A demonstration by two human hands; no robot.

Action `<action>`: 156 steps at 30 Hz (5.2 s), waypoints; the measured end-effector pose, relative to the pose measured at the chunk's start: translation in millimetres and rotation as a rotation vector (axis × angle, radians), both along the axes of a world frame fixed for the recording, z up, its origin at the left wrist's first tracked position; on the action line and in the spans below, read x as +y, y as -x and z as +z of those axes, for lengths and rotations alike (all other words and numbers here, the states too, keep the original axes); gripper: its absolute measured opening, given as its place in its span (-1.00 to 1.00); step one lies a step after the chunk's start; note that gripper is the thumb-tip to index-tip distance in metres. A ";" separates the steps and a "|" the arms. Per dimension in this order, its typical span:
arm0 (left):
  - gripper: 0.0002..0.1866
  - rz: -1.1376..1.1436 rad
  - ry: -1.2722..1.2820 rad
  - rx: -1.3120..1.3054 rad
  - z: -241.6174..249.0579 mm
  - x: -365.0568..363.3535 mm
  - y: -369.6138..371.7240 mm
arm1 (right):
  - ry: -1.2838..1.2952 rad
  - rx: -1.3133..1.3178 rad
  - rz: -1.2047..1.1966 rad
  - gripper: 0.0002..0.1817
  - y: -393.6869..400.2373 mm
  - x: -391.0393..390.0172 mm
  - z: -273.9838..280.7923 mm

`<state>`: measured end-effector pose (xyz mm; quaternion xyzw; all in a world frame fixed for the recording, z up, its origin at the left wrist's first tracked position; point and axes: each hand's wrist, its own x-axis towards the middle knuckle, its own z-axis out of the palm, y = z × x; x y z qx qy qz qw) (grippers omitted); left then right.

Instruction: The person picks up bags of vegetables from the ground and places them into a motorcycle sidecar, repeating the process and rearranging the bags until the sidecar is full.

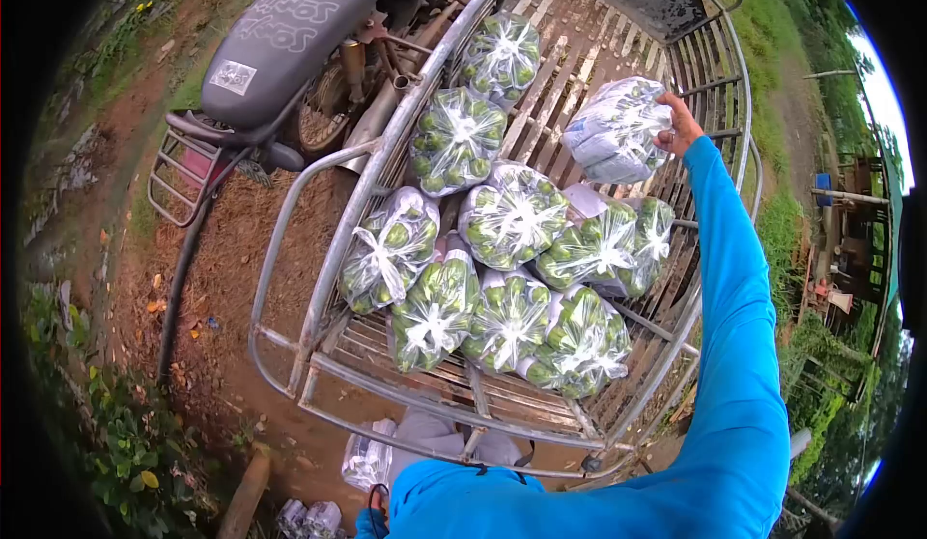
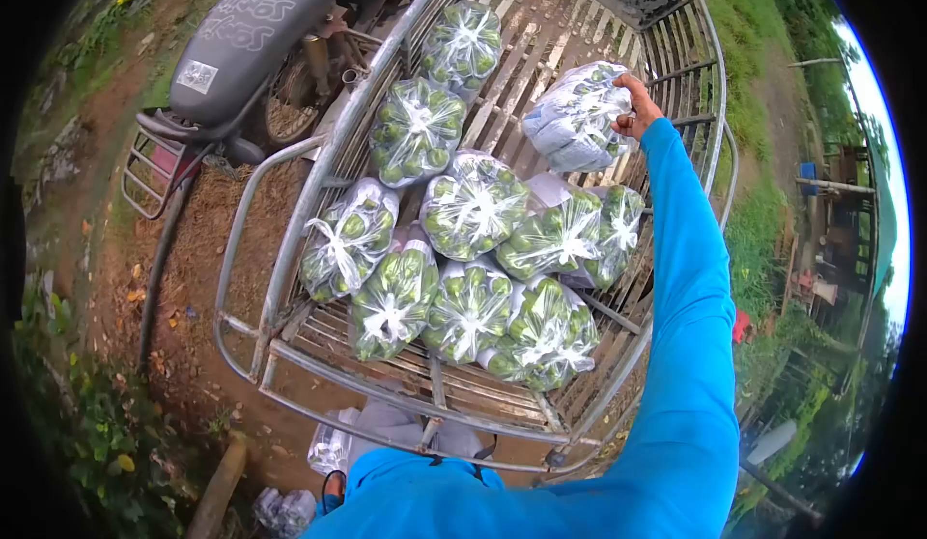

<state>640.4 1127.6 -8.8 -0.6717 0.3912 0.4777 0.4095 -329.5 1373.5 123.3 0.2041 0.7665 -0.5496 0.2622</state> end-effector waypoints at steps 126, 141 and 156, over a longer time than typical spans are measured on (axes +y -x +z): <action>-0.48 -2.517 0.457 0.967 22.1 260.7 968.9 | -0.945 0.346 0.061 -0.77 -309.0 290.4 -81.0; -0.56 -2.352 0.653 1.027 -76.9 319.4 992.1 | -0.957 0.414 0.071 -0.74 -305.8 293.0 -84.7; -0.51 -2.054 0.739 1.419 -112.3 304.8 970.1 | -0.942 0.391 0.073 -0.70 -298.2 285.2 -84.0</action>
